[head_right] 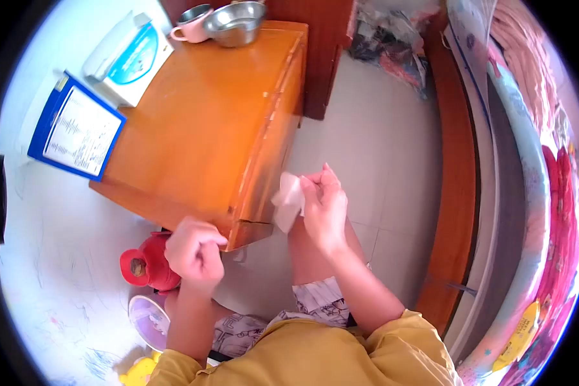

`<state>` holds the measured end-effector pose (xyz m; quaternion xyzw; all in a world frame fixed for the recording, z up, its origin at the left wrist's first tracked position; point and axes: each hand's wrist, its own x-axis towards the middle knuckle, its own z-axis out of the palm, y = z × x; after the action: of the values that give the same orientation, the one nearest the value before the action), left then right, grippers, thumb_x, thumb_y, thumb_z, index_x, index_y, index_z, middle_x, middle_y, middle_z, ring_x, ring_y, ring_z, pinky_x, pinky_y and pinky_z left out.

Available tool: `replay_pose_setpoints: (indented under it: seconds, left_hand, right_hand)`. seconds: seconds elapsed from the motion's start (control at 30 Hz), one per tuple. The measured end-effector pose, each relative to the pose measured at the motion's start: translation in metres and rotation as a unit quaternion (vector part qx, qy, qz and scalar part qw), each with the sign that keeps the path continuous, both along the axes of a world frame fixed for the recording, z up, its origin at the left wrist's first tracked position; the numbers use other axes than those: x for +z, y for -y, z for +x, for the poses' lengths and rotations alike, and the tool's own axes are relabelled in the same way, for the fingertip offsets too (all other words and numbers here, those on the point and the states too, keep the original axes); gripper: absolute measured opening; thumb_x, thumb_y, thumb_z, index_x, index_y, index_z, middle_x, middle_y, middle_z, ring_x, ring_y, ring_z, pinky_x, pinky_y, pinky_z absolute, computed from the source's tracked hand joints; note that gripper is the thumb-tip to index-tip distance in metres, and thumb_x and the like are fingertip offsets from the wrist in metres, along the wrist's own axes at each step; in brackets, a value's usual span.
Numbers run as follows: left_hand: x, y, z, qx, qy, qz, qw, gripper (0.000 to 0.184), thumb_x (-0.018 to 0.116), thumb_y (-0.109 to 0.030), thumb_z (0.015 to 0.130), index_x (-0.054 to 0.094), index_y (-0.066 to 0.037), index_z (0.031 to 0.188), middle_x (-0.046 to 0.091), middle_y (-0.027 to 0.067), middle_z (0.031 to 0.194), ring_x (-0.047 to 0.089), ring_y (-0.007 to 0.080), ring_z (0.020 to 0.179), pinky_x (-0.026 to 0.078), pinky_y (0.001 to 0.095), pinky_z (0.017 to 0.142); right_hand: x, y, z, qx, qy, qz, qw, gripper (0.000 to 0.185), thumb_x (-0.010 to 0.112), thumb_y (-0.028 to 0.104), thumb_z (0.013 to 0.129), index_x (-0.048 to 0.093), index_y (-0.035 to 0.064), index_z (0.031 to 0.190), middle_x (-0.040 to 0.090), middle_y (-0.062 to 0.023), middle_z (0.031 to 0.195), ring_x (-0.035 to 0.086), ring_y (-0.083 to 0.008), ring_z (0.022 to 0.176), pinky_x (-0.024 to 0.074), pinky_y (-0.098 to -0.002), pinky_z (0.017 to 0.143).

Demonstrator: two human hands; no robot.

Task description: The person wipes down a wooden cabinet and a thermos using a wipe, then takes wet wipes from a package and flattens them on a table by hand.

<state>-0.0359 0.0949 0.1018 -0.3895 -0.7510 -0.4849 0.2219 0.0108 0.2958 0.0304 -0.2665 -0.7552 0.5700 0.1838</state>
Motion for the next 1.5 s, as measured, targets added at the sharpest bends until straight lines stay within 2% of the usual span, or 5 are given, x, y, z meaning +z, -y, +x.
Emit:
replay_pose_setpoints:
  seconds: [0.1,0.23,0.5,0.7,1.5]
  left_hand:
    - [-0.003,-0.009,-0.009,0.036,0.104,0.035,0.993,0.015,0.046,0.010,0.075,0.055,0.000,0.068,0.055,0.0074,0.065,0.050,0.0132,0.057,0.039,0.0226,0.054]
    - [-0.003,-0.009,-0.007,0.055,0.174,0.066,0.981,0.019,0.041,0.013,0.074,0.055,0.002,0.068,0.055,0.0062,0.065,0.050,0.0091,0.057,0.037,0.0200,0.053]
    - [0.016,-0.022,-0.012,0.077,0.196,-0.047,0.976,0.017,0.043,0.010,0.074,0.056,0.001,0.067,0.055,0.0057,0.063,0.050,0.0096,0.054,0.037,0.0212,0.051]
    - [0.013,-0.025,-0.011,0.098,0.133,-0.106,0.981,0.016,0.046,0.010,0.071,0.056,-0.001,0.065,0.056,0.0071,0.061,0.052,0.0140,0.052,0.037,0.0239,0.049]
    - [0.014,-0.027,-0.010,0.087,0.103,-0.112,0.984,0.016,0.047,0.010,0.069,0.057,-0.002,0.065,0.054,0.0075,0.059,0.052,0.0176,0.051,0.038,0.0254,0.048]
  right_hand:
    - [-0.007,-0.001,-0.008,-0.076,-0.055,0.092,0.991,0.009,0.063,0.006,0.086,0.062,-0.0027,0.087,0.064,-0.0141,0.089,0.059,-0.0224,0.069,0.0431,-0.0346,0.092]
    - [0.002,0.017,-0.018,-0.087,-0.158,-0.256,0.950,0.003,0.065,-0.001,0.083,0.064,-0.0015,0.086,0.063,-0.0080,0.099,0.060,-0.0143,0.090,0.0505,-0.0271,0.075]
    - [0.017,0.080,0.028,0.141,-0.221,-0.098,0.960,0.037,0.053,-0.005,0.088,0.060,0.0030,0.123,0.052,-0.0194,0.128,0.053,-0.0344,0.116,0.0423,-0.0400,0.097]
    - [-0.012,0.085,0.018,0.136,-0.285,0.063,0.947,0.046,0.055,-0.011,0.077,0.058,-0.0014,0.122,0.047,-0.0229,0.135,0.042,-0.0458,0.124,0.0367,-0.0464,0.103]
    - [0.002,0.087,-0.005,0.134,-0.238,-0.017,0.962,0.062,0.044,-0.011,0.080,0.032,-0.0071,0.141,0.030,-0.0272,0.146,0.025,-0.0402,0.139,0.0245,-0.0420,0.112]
